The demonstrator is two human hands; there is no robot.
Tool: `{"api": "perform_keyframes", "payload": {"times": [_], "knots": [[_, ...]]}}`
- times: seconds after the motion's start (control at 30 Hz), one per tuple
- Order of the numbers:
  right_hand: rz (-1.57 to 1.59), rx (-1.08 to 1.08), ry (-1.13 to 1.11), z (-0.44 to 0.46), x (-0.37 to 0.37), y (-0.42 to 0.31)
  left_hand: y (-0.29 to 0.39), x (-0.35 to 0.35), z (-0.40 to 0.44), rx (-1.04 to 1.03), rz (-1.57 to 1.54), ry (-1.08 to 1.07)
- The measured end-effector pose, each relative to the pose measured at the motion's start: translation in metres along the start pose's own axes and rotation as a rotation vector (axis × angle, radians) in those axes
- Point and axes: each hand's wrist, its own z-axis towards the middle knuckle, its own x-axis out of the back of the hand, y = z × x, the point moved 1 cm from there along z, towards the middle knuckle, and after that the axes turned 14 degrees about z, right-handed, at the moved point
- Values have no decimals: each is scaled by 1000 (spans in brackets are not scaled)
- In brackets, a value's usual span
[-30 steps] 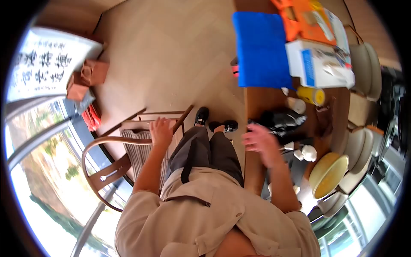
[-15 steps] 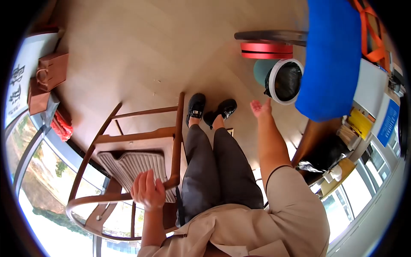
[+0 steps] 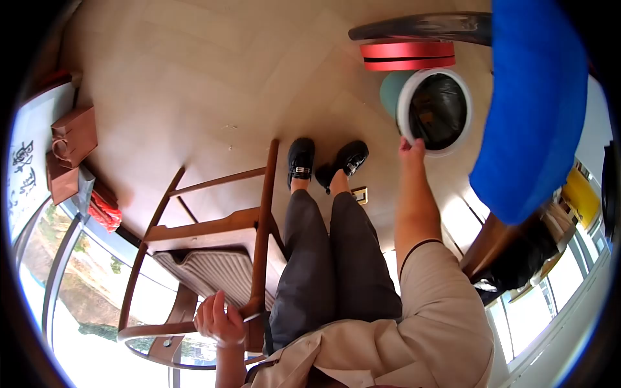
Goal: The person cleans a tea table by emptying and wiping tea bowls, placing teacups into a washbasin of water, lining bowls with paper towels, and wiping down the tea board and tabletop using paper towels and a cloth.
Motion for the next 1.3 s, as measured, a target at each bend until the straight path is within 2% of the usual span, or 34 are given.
{"api": "perform_keyframes", "payload": {"times": [0.03,0.1,0.17,0.23,0.3,0.37,0.43,0.5,0.57,0.63,0.67,0.73,0.77,0.83,0.87,0.9,0.93,0.97,1.03,1.1,1.23,1.3], "knots": [[-85,67,86,-26,17,15,1,1,2,-4,-4,11],[-133,136,45,-74,54,46,2,2,3,-4,-41,43],[-409,67,34,-132,73,62,2,4,2,-21,-11,56],[-482,172,-71,-203,82,75,4,10,5,1,-17,57],[-601,141,3,-261,83,84,0,6,1,-3,-12,51],[-655,64,-83,-302,86,80,3,12,4,2,-28,77],[-835,-38,-205,-339,86,71,2,12,1,14,-40,71],[-829,-3,-245,-378,78,51,-3,9,-6,29,-55,49],[-918,76,-383,-418,60,26,-7,5,-4,35,-71,50],[-944,119,-457,-452,45,1,-13,-1,4,141,-179,-161],[-991,162,-520,-465,39,-13,-11,-11,10,129,-181,-135],[-1010,261,-586,-463,40,-24,-4,-23,36,420,-922,-265],[-1061,343,-632,-464,42,-31,8,-2,50,399,-927,-246],[-999,371,-676,-495,34,-49,35,61,73,454,-1182,-403],[-966,385,-708,-514,31,-61,42,86,77,420,-1177,-392],[-936,400,-703,-541,27,-77,49,109,80,390,-1319,-362],[-873,310,-708,-574,21,-96,56,129,79,358,-1461,-334],[-810,222,-716,-596,19,-113,60,145,76,324,-1458,-327],[-786,191,-720,-618,23,-136,59,182,71,255,-1641,-159],[-725,-64,-967,-639,29,-161,51,226,65,255,-1584,-106],[-671,-71,-940,-654,50,-231,29,289,67,222,-1421,39],[-390,-64,-847,-627,55,-288,29,339,55,170,-1391,95]]}}
